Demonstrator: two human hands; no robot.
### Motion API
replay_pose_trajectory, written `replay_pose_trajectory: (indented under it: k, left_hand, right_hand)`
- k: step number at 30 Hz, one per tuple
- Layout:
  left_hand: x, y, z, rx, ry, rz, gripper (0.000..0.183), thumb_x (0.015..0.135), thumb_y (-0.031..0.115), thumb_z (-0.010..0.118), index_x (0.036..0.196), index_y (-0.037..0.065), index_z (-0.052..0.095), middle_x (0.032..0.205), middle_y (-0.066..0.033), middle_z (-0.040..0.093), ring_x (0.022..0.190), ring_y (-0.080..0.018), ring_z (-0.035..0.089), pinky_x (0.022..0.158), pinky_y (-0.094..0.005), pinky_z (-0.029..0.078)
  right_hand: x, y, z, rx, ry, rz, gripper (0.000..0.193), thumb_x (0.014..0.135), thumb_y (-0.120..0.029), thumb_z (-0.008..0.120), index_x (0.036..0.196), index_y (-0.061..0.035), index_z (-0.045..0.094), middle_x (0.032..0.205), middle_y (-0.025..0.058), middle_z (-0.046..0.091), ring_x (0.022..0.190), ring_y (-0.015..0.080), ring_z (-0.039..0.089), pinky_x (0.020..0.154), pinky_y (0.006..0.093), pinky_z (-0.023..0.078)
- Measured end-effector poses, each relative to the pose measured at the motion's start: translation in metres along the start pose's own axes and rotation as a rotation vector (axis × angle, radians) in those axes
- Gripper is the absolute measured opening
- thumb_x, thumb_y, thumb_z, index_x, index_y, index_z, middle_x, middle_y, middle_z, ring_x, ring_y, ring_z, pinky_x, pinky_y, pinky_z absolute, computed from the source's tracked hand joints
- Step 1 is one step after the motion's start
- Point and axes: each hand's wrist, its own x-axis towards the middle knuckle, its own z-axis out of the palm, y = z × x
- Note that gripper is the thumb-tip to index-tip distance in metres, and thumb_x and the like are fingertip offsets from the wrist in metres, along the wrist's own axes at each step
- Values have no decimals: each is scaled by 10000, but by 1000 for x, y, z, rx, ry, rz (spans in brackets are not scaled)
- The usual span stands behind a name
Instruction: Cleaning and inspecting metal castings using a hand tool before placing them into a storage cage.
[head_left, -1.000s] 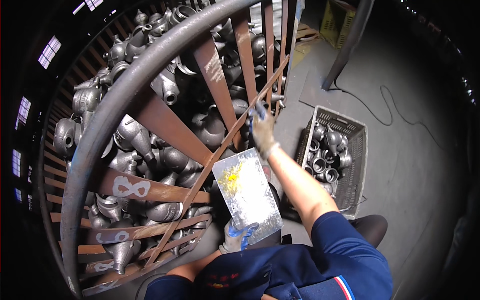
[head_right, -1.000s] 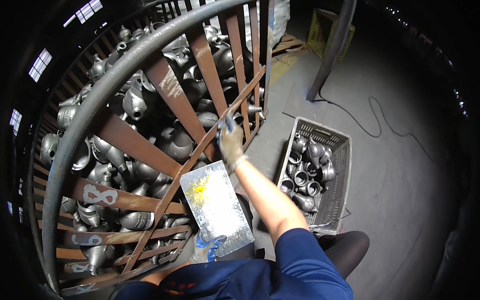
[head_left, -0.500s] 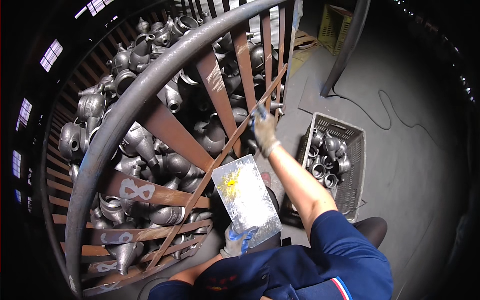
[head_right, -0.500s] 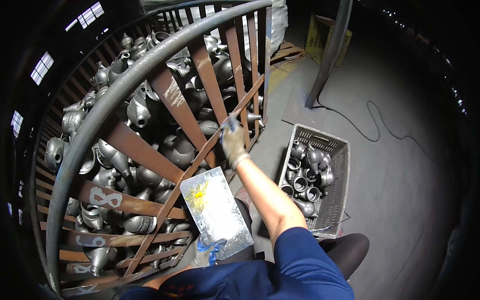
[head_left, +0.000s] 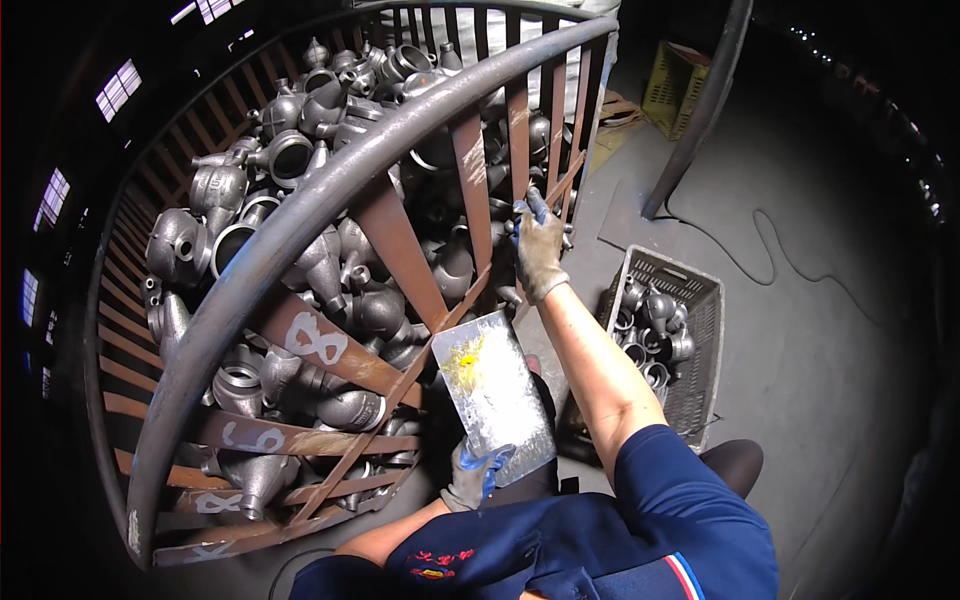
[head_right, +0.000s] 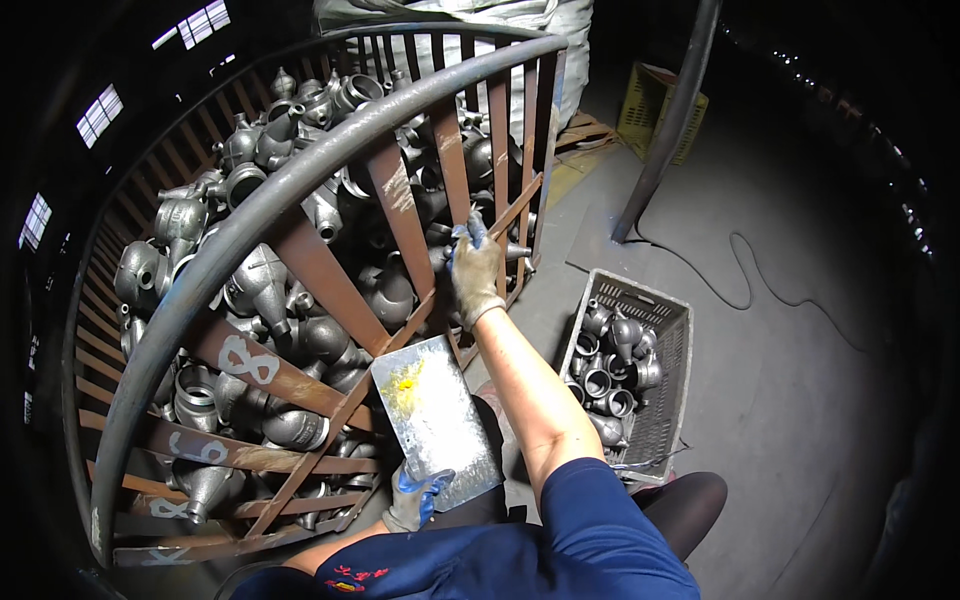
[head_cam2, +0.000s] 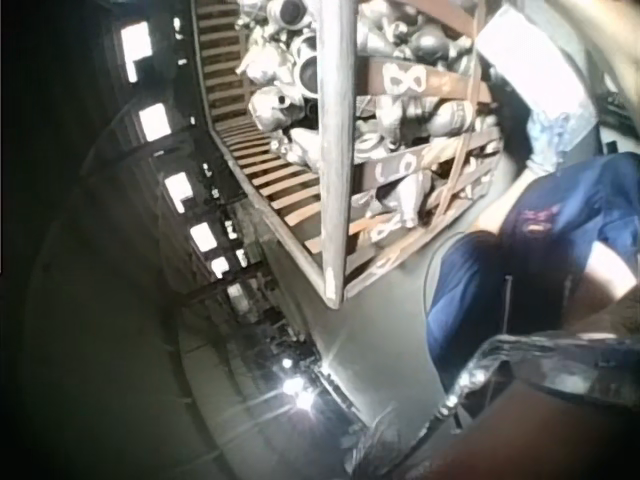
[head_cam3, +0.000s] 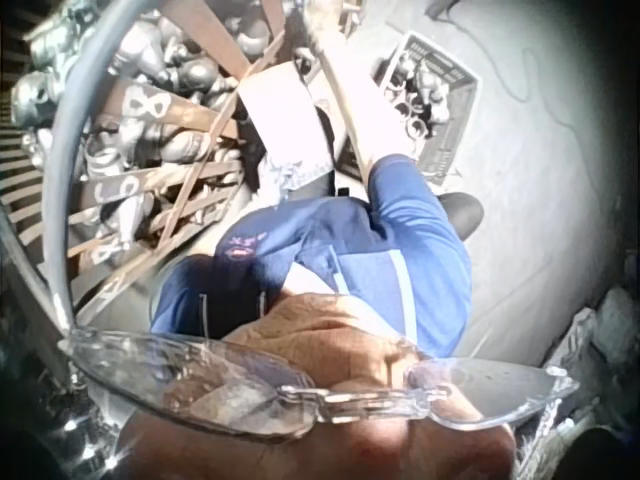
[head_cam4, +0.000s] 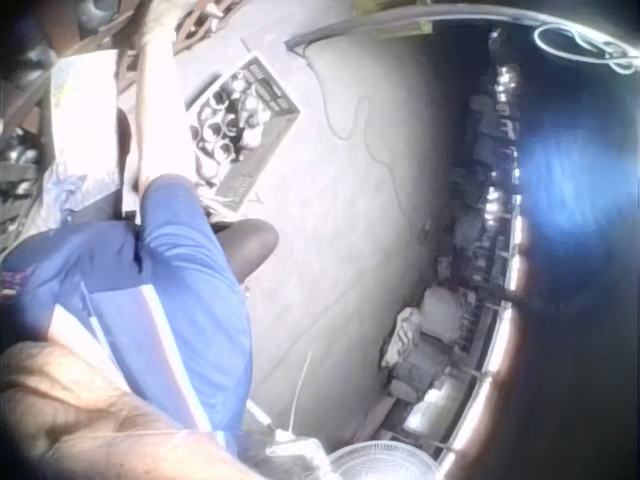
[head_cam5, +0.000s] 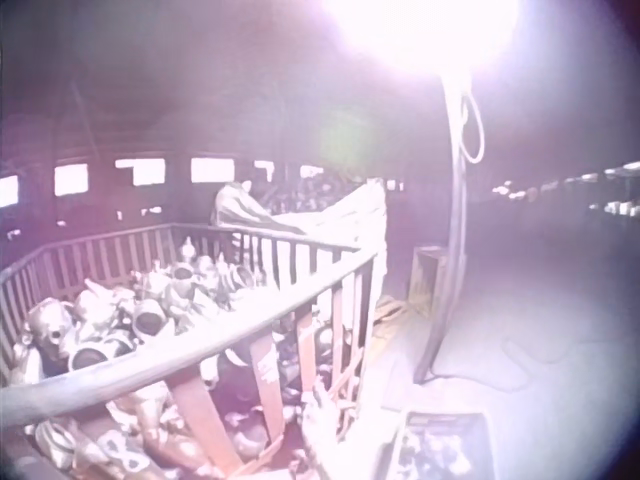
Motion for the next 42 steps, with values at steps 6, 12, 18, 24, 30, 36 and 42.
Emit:
replay_pose_trajectory:
  k: [6, 12, 18, 24, 30, 36, 42]
  left_hand:
    - [2, -10, -2, -30, -9, -30, 358, 822, -78, 517, 1169, 11, 503, 1106, -86, 587, 1017, -186, 578, 902, -328, 472]
    - [2, -7, 4, -142, 63, -79, 342, 824, -74, 509, 1153, 20, 518, 1076, -75, 598, 989, -170, 582, 869, -320, 484]
    - [9, -16, -2, 48, -7, 2, 326, 829, -67, 513, 1142, 24, 529, 1065, -71, 600, 967, -162, 586, 857, -315, 487]
    - [4, -8, 3, 32, -1, -44, 308, 827, -59, 525, 1126, 17, 534, 1043, -69, 608, 950, -158, 589, 851, -317, 492]
    - [5, -4, 9, -56, 50, -45, 299, 828, -50, 528, 1122, 9, 531, 1042, -83, 610, 954, -154, 589, 849, -304, 487]
    - [10, -20, -3, 25, 6, -36, 319, 825, -46, 534, 1140, 3, 517, 1049, -88, 611, 971, -162, 591, 863, -300, 481]
    - [0, -1, 3, -39, 44, -61, 315, 819, -60, 539, 1127, -1, 522, 1063, -91, 605, 965, -166, 594, 859, -312, 490]
  right_hand:
    - [-12, -21, 10, 103, -69, -4, 400, 900, -99, 529, 1277, 8, 447, 783, 3, 562, 605, 39, 502, 497, 191, 429]
    - [-19, -18, 13, -125, -68, -29, 365, 896, -107, 525, 1249, -17, 493, 746, -37, 539, 563, 27, 460, 472, 175, 378]
    - [24, -30, -1, 54, -140, 32, 405, 901, -142, 522, 1279, -19, 443, 623, -48, 477, 473, 37, 439, 389, 181, 349]
    - [28, -37, -10, 7, -232, 90, 434, 881, -124, 558, 1294, -43, 448, 683, -44, 524, 513, 19, 455, 410, 173, 345]
    - [13, -14, -12, -599, -100, -521, 372, 866, -142, 575, 1202, 12, 531, 1088, 121, 631, 919, 144, 598, 784, 240, 462]
    - [45, -15, -27, -617, -98, -349, 347, 854, -135, 552, 1171, 8, 561, 832, 29, 630, 613, 61, 502, 574, 214, 435]
    - [5, -45, -6, 100, -164, 130, 391, 882, -127, 554, 1251, -17, 487, 659, -70, 478, 498, 16, 422, 423, 159, 330]
